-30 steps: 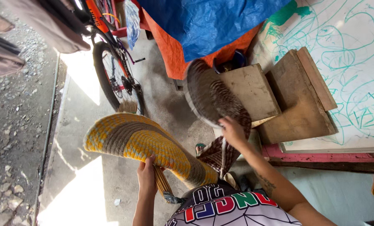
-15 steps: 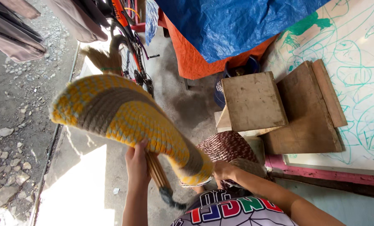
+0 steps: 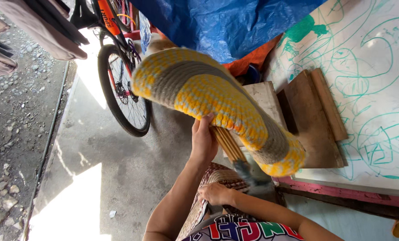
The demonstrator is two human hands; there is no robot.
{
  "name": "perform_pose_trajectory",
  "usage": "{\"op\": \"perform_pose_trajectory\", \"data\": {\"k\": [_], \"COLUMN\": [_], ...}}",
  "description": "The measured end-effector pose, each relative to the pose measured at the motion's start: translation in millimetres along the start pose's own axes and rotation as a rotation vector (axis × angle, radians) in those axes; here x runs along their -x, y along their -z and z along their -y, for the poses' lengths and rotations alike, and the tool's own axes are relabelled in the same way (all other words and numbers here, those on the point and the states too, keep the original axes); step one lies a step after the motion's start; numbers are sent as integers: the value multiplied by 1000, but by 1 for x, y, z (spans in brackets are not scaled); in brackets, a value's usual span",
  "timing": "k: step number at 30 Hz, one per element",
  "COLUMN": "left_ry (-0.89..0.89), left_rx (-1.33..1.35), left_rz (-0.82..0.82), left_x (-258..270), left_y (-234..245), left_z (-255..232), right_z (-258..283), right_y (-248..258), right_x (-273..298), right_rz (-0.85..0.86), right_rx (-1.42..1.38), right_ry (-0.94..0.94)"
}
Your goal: The person picks up two mats, uses a broom to beat dust out of each one by hand, and then folds them on the ground.
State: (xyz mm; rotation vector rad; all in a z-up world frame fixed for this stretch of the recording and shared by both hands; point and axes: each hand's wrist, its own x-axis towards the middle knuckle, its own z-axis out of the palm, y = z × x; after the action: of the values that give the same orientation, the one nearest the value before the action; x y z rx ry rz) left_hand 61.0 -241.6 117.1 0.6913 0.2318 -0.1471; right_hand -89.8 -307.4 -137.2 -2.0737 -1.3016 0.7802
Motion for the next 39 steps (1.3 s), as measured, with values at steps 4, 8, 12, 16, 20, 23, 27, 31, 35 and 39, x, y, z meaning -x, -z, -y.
{"op": "perform_pose_trajectory", "data": {"k": [4,8,12,16,20,23,27,31,35,39], "left_ry": [124,255,189,503,606,623,462,671,640,510], "left_rx": [49,-671,-437,-159,-525,-945,-1377,-1708,-1948,-2022], "left_rz": [-26,-208,-300,-255,-93,81,46,-176,49,27], "left_x": [-44,-77,-95,-83,-97,-143,-197,-233,-258,-272], "left_y": [64,182,237,239,226,231,224,181,161,172], "left_z": [57,150,203,218,222,194,183,187,188,200], "right_z": [-10,-31,-56,-80,-89,-87,-86,-86,-88,-91], "right_y": [-3,-4,-14,-22,-27,-36,-39,-42,-42,-42], "right_x": [22,37,51,67,84,89,87,82,73,63], "right_rz": [4,-38,-97,-197,-3,75,113,25,15,-36], "right_rx": [6,-91,-77,30,-79,-133,-152,-147,-159,-145], "right_ry": [-24,-132,-179,-89,-256,-334,-324,-270,-259,-213]}}
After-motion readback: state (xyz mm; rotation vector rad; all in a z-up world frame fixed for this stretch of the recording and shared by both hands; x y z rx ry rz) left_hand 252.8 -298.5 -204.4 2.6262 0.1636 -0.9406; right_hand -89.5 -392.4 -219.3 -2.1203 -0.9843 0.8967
